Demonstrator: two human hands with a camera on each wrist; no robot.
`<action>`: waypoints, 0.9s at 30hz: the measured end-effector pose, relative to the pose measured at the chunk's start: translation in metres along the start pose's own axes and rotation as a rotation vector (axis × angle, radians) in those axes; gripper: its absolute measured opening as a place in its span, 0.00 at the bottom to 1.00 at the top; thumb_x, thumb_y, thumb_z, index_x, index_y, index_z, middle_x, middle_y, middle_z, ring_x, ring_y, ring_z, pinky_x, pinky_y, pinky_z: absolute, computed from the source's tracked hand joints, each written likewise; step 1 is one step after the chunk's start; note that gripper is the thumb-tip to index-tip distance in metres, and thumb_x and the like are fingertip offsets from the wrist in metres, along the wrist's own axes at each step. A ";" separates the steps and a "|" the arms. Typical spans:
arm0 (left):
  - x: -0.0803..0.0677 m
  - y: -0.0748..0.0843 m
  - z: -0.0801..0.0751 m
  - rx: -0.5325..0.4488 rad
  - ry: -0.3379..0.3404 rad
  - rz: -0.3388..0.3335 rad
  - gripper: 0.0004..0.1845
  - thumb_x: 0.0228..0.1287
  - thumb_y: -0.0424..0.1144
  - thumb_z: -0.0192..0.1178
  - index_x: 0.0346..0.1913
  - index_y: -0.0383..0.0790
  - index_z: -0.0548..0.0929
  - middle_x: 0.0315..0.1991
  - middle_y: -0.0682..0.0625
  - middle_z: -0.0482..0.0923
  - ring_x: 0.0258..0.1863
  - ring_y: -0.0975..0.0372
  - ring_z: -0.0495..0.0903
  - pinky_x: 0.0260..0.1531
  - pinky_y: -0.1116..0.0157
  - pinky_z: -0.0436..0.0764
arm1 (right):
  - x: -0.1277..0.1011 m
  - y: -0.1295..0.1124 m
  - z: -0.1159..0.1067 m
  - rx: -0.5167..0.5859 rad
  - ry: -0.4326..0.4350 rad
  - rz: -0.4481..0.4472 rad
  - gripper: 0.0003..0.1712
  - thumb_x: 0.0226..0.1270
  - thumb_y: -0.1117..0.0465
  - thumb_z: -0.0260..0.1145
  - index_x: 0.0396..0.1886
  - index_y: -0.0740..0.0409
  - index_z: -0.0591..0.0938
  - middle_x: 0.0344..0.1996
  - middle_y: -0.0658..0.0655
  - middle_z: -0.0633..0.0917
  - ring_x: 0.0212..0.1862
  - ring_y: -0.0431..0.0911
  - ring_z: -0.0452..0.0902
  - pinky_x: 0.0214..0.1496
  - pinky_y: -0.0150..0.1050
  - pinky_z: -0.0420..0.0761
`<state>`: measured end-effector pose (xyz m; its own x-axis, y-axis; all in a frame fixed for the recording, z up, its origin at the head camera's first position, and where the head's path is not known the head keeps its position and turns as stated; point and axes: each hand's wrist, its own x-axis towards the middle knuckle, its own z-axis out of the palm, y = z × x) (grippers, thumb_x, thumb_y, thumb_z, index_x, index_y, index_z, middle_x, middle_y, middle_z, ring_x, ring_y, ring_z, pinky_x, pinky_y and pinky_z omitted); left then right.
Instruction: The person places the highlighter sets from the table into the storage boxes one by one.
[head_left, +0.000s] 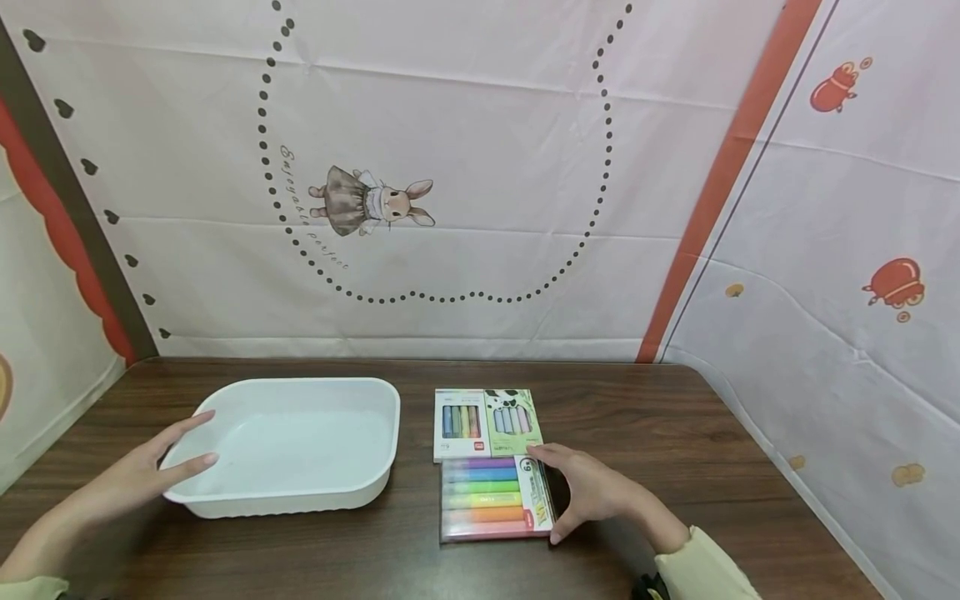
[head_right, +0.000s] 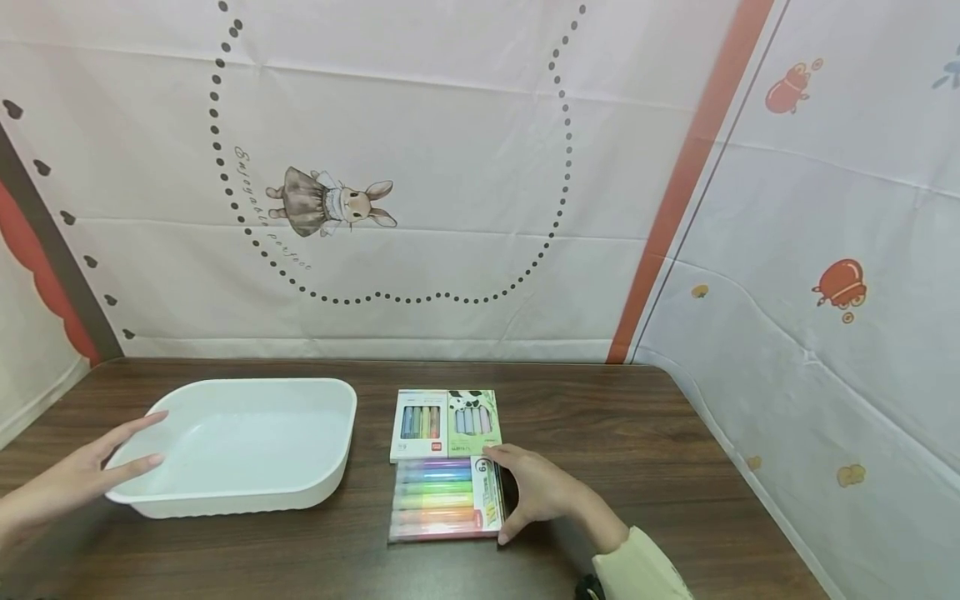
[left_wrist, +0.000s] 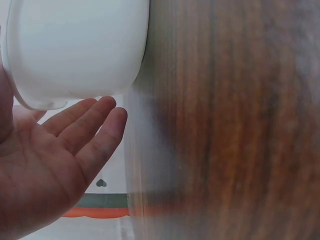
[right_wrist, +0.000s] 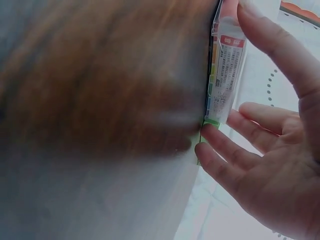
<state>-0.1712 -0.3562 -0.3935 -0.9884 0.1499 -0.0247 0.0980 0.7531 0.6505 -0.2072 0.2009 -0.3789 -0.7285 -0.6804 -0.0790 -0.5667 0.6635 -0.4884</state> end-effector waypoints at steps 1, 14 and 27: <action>0.000 0.000 0.000 -0.006 0.000 0.001 0.38 0.67 0.49 0.51 0.71 0.38 0.46 0.64 0.23 0.47 0.59 0.31 0.50 0.43 0.36 0.61 | 0.001 0.000 0.000 -0.011 0.007 -0.006 0.59 0.30 0.48 0.80 0.65 0.63 0.64 0.63 0.61 0.67 0.62 0.54 0.62 0.60 0.52 0.66; 0.001 0.000 0.000 -0.010 0.010 0.015 0.38 0.66 0.47 0.51 0.71 0.37 0.46 0.64 0.23 0.47 0.58 0.31 0.51 0.43 0.36 0.61 | 0.003 -0.004 0.000 -0.058 0.031 -0.014 0.56 0.28 0.52 0.80 0.62 0.62 0.67 0.60 0.61 0.68 0.61 0.56 0.62 0.56 0.55 0.68; 0.001 -0.003 0.000 -0.008 0.004 0.012 0.38 0.66 0.47 0.52 0.71 0.36 0.46 0.64 0.22 0.47 0.58 0.30 0.51 0.43 0.36 0.61 | -0.002 -0.007 -0.001 0.000 0.016 -0.013 0.56 0.31 0.54 0.79 0.65 0.61 0.64 0.58 0.56 0.65 0.57 0.50 0.63 0.55 0.47 0.71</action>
<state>-0.1727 -0.3580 -0.3955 -0.9876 0.1566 -0.0139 0.1090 0.7458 0.6572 -0.2019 0.1981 -0.3749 -0.7268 -0.6843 -0.0587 -0.5766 0.6543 -0.4893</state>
